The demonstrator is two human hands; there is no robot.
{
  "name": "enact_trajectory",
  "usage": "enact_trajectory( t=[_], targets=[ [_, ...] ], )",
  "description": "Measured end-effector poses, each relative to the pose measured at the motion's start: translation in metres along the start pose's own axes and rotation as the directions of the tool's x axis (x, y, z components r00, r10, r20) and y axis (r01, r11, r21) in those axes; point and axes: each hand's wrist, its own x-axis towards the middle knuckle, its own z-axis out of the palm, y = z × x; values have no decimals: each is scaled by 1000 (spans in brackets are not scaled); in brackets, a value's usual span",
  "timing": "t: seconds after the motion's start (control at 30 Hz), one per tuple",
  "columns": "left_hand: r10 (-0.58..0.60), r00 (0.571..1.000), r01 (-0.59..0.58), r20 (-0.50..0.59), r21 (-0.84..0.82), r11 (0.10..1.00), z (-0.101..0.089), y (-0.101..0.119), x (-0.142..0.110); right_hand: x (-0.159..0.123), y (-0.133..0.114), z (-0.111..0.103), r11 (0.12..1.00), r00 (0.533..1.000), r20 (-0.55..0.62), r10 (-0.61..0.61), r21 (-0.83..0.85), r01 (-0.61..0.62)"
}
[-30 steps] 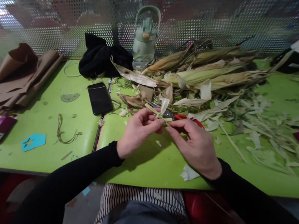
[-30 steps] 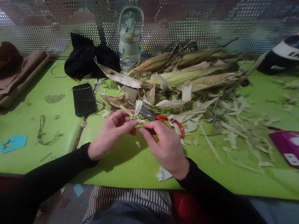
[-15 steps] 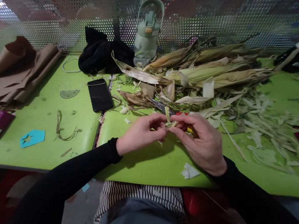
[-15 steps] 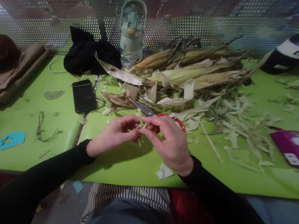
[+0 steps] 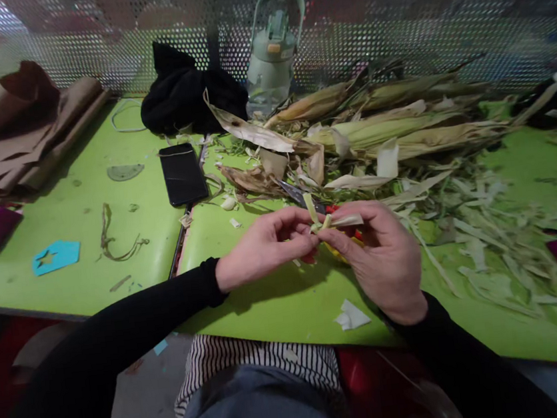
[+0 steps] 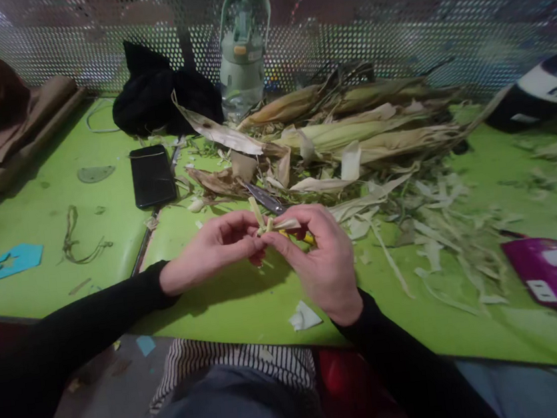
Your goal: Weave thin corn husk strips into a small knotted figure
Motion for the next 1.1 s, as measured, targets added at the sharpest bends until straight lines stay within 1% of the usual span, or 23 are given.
enact_trajectory(
  t=[0.03, 0.1, 0.17, 0.2, 0.33, 0.43, 0.5, 0.57, 0.67, 0.77, 0.87, 0.97, 1.1],
  targets=[
    [-17, 1000, 17, -9, -23, 1000, 1, -1, 0, 0, -1, 0, 996, 996, -35, -78, -35, 77],
    [-55, 998, 53, -27, -69, 996, 3, -3, -1, 0, -4, 0, 971, 973, -75, -219, -116, 209],
    [-76, 996, 72, -36, -100, 992, 5, -4, -2, 1, -7, 1, 939, 950, -60, -307, -181, 292],
    [-78, 996, 74, -37, -106, 992, 6, -5, -2, 1, -8, 1, 930, 944, -45, -326, -197, 311],
    [-58, 997, 52, -55, -97, 994, 6, -7, 0, 1, -10, 2, 938, 953, 8, -302, -175, 299],
    [-61, 994, 53, -86, -96, 994, 4, -7, 2, 0, -10, 0, 962, 966, 52, -252, -95, 256],
    [-84, 992, 73, -99, -113, 991, 3, -3, 3, 2, -10, -4, 979, 973, 119, -199, -28, 204],
    [-125, 987, 112, -99, -121, 986, 1, 1, 3, 5, -9, -10, 986, 964, 206, -166, 9, 168],
    [-205, 976, 197, -76, -91, 976, 0, 7, 3, 11, -5, -16, 975, 934, 286, -217, 19, 221],
    [-252, 966, 249, -47, -71, 966, 0, 9, 1, 15, -4, -18, 958, 911, 301, -282, 39, 283],
    [-247, 969, 247, -21, -33, 969, 1, 8, 0, 17, -5, -18, 954, 909, 292, -296, 41, 297],
    [-189, 982, 190, -22, 57, 980, 1, 5, 0, 17, -7, -18, 957, 916, 280, -286, 43, 286],
    [-96, 993, 106, -66, 173, 979, 2, 2, 2, 16, -8, -16, 962, 928, 256, -271, 41, 270]
  ],
)
